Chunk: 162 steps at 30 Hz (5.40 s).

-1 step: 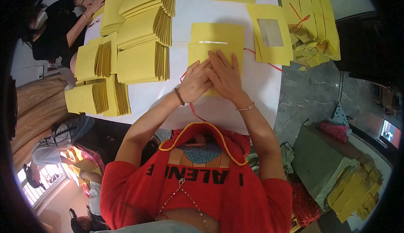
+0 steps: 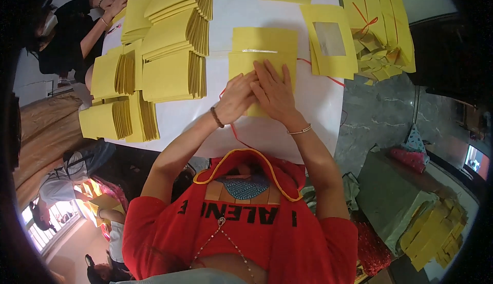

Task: Folding yellow ritual paper sheets into stacks.

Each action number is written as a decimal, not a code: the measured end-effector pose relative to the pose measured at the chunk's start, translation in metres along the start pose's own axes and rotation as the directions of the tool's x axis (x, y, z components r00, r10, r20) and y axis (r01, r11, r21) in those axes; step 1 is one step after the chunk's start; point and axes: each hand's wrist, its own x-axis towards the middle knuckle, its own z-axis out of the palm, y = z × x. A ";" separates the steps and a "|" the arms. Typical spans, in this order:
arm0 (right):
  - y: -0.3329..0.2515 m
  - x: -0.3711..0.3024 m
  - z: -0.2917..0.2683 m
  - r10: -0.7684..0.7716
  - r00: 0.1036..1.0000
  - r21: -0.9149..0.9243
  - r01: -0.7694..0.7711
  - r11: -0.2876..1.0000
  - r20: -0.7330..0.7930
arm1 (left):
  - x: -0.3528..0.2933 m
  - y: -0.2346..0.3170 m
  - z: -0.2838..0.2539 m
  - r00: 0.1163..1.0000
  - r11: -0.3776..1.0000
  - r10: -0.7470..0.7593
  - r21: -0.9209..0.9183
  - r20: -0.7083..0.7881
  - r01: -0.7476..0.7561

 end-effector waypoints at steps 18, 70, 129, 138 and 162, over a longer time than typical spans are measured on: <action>0.011 -0.004 -0.011 -0.015 0.997 -0.428 0.043 0.903 0.070 | -0.015 -0.024 0.001 0.888 0.867 -0.458 -0.200 0.036 0.456; 0.045 -0.066 -0.012 0.330 0.912 0.434 -0.202 0.878 -0.243 | -0.104 -0.064 -0.143 0.960 0.680 -0.178 0.678 -0.217 0.279; 0.043 -0.186 0.004 0.372 0.810 -0.279 -0.526 0.804 -0.453 | -0.116 0.017 0.040 0.879 0.949 -0.232 0.100 -0.417 0.298; 0.044 -0.191 0.003 0.343 0.832 -0.297 -0.493 0.818 -0.436 | -0.113 0.021 0.049 0.897 0.873 -0.193 0.348 -0.398 0.342; 0.041 -0.196 0.003 0.290 0.853 -0.142 -0.383 0.913 -0.434 | -0.112 0.024 0.052 0.899 0.815 -0.163 0.458 -0.407 0.355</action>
